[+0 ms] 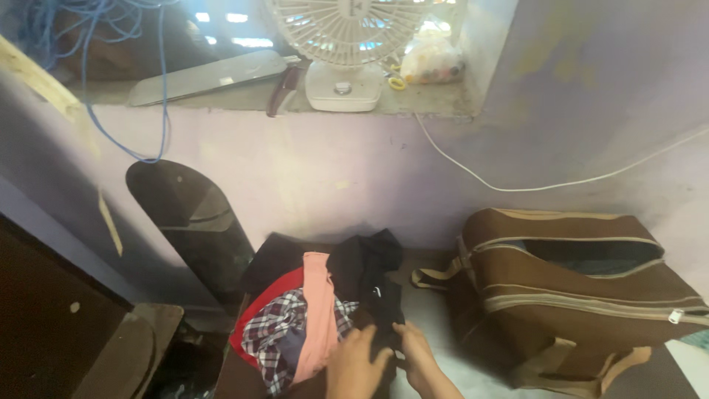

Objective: The person folds several garments by hand on a small table and places them into a brown duffel bag. Items handled include a black t-shirt, a white t-shirt, white shorts, black pants, a light blue t-shirt, and a dark t-shirt. Each item is folded and then packed into the bag.

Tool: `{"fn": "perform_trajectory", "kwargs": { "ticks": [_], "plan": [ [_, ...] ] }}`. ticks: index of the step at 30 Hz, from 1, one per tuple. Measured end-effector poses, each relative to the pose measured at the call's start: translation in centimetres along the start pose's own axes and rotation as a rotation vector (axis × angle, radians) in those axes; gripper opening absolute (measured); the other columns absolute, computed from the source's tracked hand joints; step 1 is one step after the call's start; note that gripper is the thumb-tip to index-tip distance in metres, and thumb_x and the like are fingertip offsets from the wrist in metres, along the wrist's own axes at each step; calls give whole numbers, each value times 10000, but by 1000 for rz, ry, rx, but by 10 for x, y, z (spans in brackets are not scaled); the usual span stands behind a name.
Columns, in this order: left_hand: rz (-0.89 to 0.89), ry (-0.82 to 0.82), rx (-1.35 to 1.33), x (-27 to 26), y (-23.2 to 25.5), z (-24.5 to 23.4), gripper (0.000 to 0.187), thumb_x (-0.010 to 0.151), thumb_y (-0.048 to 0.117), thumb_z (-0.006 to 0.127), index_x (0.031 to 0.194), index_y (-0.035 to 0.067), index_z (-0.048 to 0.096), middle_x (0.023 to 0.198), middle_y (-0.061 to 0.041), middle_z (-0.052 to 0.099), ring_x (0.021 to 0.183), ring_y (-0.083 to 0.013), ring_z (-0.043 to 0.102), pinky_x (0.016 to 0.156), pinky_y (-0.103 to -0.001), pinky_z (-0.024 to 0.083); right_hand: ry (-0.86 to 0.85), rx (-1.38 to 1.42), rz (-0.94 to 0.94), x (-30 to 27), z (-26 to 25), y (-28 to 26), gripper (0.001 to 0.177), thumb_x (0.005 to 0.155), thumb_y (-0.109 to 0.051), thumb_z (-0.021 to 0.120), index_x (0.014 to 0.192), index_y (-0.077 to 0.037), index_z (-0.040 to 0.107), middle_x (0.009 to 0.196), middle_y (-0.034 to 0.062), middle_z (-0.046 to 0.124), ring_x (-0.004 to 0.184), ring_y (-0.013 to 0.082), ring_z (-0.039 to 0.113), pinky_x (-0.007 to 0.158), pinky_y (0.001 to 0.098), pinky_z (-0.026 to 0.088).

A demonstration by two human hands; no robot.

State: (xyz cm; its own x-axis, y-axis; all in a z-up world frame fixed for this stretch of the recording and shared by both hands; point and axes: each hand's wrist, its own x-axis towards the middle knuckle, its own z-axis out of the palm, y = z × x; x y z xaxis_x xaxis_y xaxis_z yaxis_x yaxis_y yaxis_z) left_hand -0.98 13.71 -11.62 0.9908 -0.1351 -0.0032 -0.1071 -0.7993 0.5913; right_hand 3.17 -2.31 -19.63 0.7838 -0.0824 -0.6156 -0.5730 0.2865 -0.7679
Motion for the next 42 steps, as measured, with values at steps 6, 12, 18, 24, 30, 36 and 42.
{"fn": "perform_trajectory", "kwargs": {
  "ticks": [6, 12, 18, 24, 30, 36, 42],
  "plan": [
    [148, 317, -25, 2, 30, -27, 717, 754, 425, 839, 1365, 125, 616, 1371, -149, 591, 1221, -354, 563, 1007, -512, 399, -159, 415, -297, -35, -13, -55, 391, 974, -183, 505, 1338, -71, 595, 1256, 106, 684, 1149, 259, 608, 984, 413, 446],
    [138, -91, -449, 6, 51, -18, 692, 770, 226, 809, 1396, 29, 587, 1319, -235, 613, 1228, -380, 579, 1004, -417, 463, -332, 597, -380, -67, -49, -128, 379, 991, -265, 523, 1303, -52, 555, 1232, 126, 683, 1152, 303, 630, 1029, 462, 470],
    [-60, 186, -771, 30, 59, 15, 429, 869, 102, 652, 1287, 7, 656, 1213, -105, 715, 1117, -153, 665, 961, -288, 496, -351, 177, -407, -84, -74, -145, 591, 993, -412, 535, 1447, -34, 535, 1429, 162, 599, 1308, 297, 543, 1113, 434, 398],
    [-224, 268, -1239, 46, 106, -13, 370, 928, 86, 558, 1252, -17, 702, 1116, -80, 770, 1004, -166, 694, 902, -304, 523, -474, -566, -592, -132, -85, -136, 1208, 700, -241, 862, 1658, -242, 125, 1689, 77, 212, 1552, 234, 205, 1182, 372, 230],
    [-169, 250, -1270, 40, 156, -50, 344, 947, 120, 581, 1239, 1, 719, 1096, -57, 766, 994, -137, 682, 887, -282, 519, -420, -628, -539, -145, -97, -129, 1045, 702, -73, 868, 1592, -183, 331, 1495, 67, 547, 1410, 178, 481, 1166, 327, 366],
    [-124, 118, -1412, 30, 156, -50, 422, 936, 253, 723, 1275, 13, 649, 1011, -44, 706, 890, -117, 635, 766, -277, 491, -500, -273, -649, -113, -108, -119, 431, 905, -130, 655, 1310, 16, 638, 1156, 87, 753, 1041, 151, 676, 936, 326, 540],
    [-217, -30, -873, 24, 144, -19, 721, 860, 436, 833, 1300, -102, 642, 1130, -206, 684, 1005, -239, 573, 853, -339, 456, -101, -392, -242, -109, -101, -111, 552, 1004, -497, 557, 1221, 7, 619, 1068, 87, 689, 934, 159, 606, 844, 329, 508]
  ]
}}
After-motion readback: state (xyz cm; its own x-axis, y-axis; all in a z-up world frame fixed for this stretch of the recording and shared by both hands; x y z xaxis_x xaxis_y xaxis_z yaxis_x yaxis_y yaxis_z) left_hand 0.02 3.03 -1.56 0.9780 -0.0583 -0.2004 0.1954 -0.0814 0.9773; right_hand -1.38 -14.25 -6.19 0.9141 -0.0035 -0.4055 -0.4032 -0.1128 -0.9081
